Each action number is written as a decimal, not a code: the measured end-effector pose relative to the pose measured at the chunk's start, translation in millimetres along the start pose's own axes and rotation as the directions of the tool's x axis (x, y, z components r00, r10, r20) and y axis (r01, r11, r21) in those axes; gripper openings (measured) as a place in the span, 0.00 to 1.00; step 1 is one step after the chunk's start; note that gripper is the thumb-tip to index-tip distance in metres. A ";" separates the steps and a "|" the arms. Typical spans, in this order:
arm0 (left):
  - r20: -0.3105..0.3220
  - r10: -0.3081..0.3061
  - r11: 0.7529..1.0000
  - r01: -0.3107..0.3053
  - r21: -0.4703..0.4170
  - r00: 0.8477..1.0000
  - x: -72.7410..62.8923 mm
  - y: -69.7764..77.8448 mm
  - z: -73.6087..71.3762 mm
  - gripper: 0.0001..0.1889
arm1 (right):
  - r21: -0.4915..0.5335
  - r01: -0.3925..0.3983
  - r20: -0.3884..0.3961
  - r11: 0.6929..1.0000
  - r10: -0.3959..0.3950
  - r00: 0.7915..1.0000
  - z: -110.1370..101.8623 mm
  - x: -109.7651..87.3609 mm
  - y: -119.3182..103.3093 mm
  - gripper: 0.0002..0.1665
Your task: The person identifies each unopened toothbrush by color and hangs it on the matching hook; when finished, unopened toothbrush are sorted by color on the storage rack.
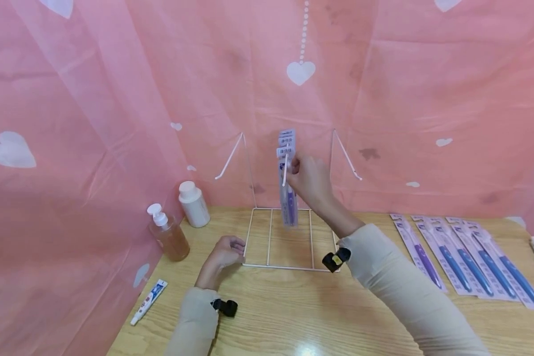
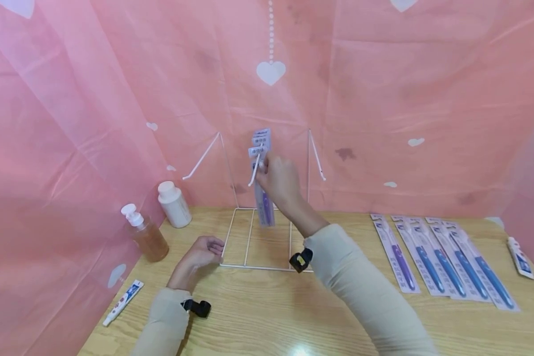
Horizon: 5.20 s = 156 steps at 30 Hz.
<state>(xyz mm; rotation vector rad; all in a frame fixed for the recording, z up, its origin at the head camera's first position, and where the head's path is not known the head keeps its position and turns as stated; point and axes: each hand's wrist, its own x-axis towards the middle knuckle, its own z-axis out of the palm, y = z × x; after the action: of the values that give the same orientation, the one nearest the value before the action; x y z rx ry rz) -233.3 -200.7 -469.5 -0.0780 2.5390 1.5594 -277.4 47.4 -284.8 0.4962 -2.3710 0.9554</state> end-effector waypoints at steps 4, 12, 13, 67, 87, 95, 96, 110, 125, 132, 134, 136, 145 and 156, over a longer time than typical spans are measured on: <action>0.013 0.005 1.000 -0.005 -0.008 1.000 -0.7 -0.1 2.8 0.22 | -0.030 -0.041 -0.011 0.999 0.041 0.999 4.4 9.6 7.5 0.08; 0.011 0.013 1.000 -0.013 0.008 1.000 1.6 3.4 2.9 0.23 | -0.055 -0.059 0.012 0.997 0.060 0.998 4.4 26.3 14.5 0.09; 0.010 0.016 1.000 -0.016 0.011 1.000 1.8 3.9 2.6 0.23 | -0.062 -0.063 0.011 0.996 0.064 0.998 4.6 28.0 15.6 0.09; 0.005 -0.003 1.000 0.004 -0.014 1.000 -0.7 0.5 2.6 0.22 | -0.449 -0.348 0.221 0.823 0.480 0.849 -100.1 -111.9 280.8 0.26; 0.006 0.028 1.000 -0.028 -0.014 1.000 0.7 -2.1 3.2 0.22 | -0.479 -0.331 0.290 0.813 0.502 0.815 -97.8 -110.9 285.2 0.14; 0.000 0.010 1.000 -0.010 -0.022 1.000 -0.2 -1.9 2.2 0.22 | -0.450 -0.195 0.252 0.871 0.334 0.908 -102.6 -96.1 258.9 0.15; -0.002 0.012 1.000 -0.012 -0.019 1.000 -0.3 -2.0 2.1 0.22 | -0.445 -0.181 0.242 0.877 0.313 0.919 -101.9 -94.5 253.5 0.15; -0.010 0.023 1.000 -0.023 -0.016 1.000 -2.5 5.0 0.5 0.21 | -0.354 0.093 0.109 0.931 -0.057 0.992 -82.1 -80.0 157.3 0.22; -0.008 0.016 1.000 -0.017 -0.025 1.000 -1.9 3.3 2.9 0.22 | -0.261 0.226 0.059 0.938 -0.218 0.974 -62.1 -73.5 68.0 0.10; -0.010 0.010 1.000 -0.011 -0.013 1.000 -2.6 2.3 4.2 0.22 | -0.177 0.319 -0.026 0.931 -0.329 0.944 -62.3 -76.7 31.8 0.08; -0.013 0.011 1.000 -0.011 -0.015 1.000 -2.3 2.2 4.4 0.22 | -0.144 0.354 -0.044 0.924 -0.363 0.931 -63.8 -76.8 21.2 0.08; -0.015 0.014 1.000 -0.014 -0.014 1.000 -1.9 1.9 4.4 0.22 | -0.116 0.378 -0.061 0.918 -0.387 0.920 -65.1 -77.0 12.0 0.07; -0.016 0.035 0.999 -0.035 -0.032 0.999 -4.0 1.6 2.9 0.21 | -0.048 0.440 -0.103 0.897 -0.443 0.891 -64.8 -73.1 -16.6 0.06; -0.021 0.035 0.998 -0.036 -0.052 0.999 -2.7 3.6 5.5 0.21 | -0.040 0.432 -0.058 0.901 -0.433 0.899 -56.0 -65.4 -22.0 0.06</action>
<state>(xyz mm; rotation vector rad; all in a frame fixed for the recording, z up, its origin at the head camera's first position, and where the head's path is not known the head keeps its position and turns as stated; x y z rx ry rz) -230.5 -194.2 -468.3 -0.0548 2.5284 1.6467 -195.6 81.5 -278.1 0.9213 -2.0810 0.7197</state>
